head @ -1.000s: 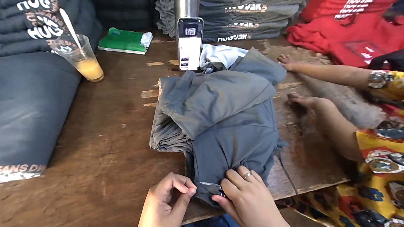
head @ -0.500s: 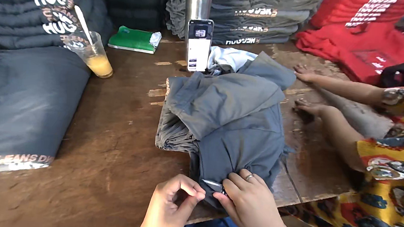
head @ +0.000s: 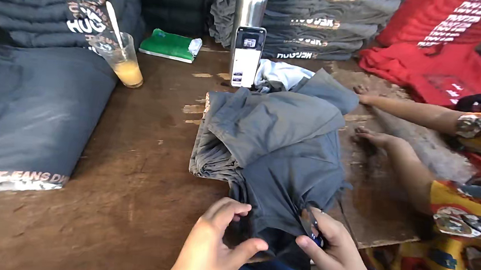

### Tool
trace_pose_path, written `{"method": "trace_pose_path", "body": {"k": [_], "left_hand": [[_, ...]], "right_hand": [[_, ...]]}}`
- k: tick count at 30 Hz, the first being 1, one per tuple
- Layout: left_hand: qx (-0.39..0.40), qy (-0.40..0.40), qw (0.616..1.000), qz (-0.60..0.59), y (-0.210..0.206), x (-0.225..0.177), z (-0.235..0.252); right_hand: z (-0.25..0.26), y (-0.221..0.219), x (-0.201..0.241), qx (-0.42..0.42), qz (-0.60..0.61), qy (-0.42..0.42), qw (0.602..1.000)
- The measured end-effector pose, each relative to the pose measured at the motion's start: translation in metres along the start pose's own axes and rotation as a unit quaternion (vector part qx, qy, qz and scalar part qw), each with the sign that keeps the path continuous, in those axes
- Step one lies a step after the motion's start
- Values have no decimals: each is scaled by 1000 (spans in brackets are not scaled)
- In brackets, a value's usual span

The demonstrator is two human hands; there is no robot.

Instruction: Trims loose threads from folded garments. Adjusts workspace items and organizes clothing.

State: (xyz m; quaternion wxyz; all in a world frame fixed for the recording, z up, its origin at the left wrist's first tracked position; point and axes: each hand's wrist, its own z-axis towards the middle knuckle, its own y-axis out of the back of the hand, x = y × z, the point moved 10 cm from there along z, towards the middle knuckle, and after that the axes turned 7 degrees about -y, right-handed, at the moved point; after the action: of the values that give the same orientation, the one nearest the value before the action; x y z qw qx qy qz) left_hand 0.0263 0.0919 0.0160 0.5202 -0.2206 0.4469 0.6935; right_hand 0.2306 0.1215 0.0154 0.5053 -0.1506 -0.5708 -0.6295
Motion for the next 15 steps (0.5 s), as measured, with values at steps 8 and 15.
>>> {"method": "trace_pose_path", "body": {"k": [8, 15], "left_hand": [[69, 18, 995, -71, 8, -3, -3], [156, -5, 986, -61, 5, -23, -9]], "right_hand": [[-2, 0, 0, -5, 18, 14, 1000], [-9, -2, -9, -29, 120, 28, 992]]}}
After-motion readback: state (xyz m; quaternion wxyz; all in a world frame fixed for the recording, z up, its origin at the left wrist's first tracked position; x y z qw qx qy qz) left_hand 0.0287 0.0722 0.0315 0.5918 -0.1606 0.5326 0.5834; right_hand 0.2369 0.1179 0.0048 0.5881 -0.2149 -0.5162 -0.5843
